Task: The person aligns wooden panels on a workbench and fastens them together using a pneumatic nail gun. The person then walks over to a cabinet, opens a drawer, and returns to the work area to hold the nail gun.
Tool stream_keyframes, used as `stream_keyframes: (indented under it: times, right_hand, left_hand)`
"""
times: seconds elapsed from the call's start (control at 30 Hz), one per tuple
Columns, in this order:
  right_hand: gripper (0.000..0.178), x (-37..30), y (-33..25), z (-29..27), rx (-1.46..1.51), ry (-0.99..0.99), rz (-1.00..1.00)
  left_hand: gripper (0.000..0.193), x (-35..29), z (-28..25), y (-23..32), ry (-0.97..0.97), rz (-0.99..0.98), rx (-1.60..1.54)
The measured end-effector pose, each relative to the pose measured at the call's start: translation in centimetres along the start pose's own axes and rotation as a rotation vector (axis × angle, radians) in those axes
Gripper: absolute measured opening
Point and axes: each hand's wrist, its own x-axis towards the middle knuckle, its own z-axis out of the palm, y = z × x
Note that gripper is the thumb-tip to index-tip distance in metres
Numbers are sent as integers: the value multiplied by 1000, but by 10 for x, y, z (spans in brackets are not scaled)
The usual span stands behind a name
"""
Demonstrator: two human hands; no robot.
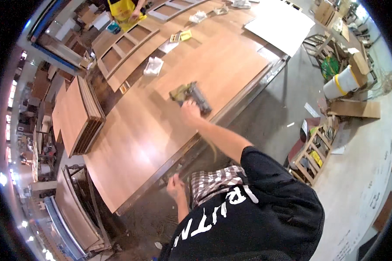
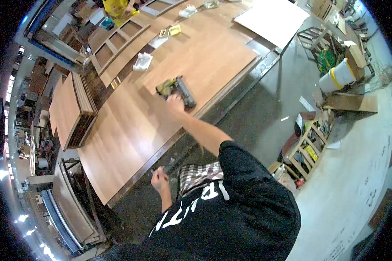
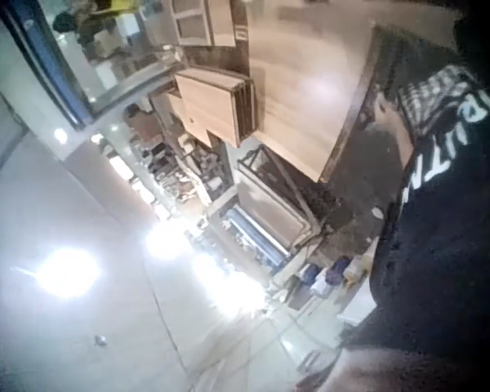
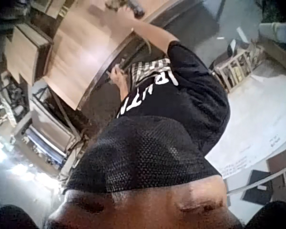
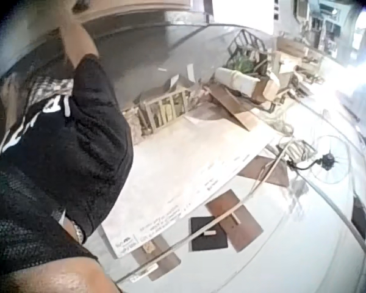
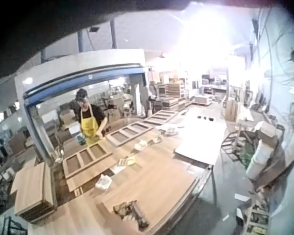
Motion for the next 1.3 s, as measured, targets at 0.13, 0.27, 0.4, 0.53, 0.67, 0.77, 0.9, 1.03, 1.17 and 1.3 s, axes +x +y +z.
stream_keyframes:
  times: [0.13, 0.27, 0.4, 0.53, 0.67, 0.77, 0.9, 1.03, 1.17, 1.3]
  right_hand:
    - [44, -11, 13, -40, 180, -82, -109]
    - [50, 18, 117, -137, 656, -484, -215]
    - [60, 19, 234, -271, 554, -617, -194]
    - [52, 43, 328, -388, 151, -517, -142]
    - [42, 117, 461, -413, -169, -110, -332]
    - [39, 189, 558, -399, -309, 31, -305]
    - [39, 267, 624, -365, -406, 65, -284]
    - [44, 297, 645, -322, -388, 117, -319]
    - [42, 252, 598, -295, -297, 361, -378]
    - [53, 133, 535, -233, 186, -17, -438]
  left_hand:
    - [31, -12, 17, -16, 266, -116, -82]
    - [54, 9, 33, -50, 459, -372, -70]
    - [68, 26, 77, -23, 486, -390, -139]
    - [56, 39, 125, -19, 601, -272, -344]
    - [39, 41, 172, 9, 533, 4, -237]
    - [45, 47, 207, 46, 357, 148, 72]
    - [79, 42, 228, 80, 209, -3, 320]
    - [69, 43, 240, 107, 156, -103, 264]
    - [57, 43, 234, 101, 140, -122, 357]
    - [60, 45, 232, 70, 153, -126, 171]
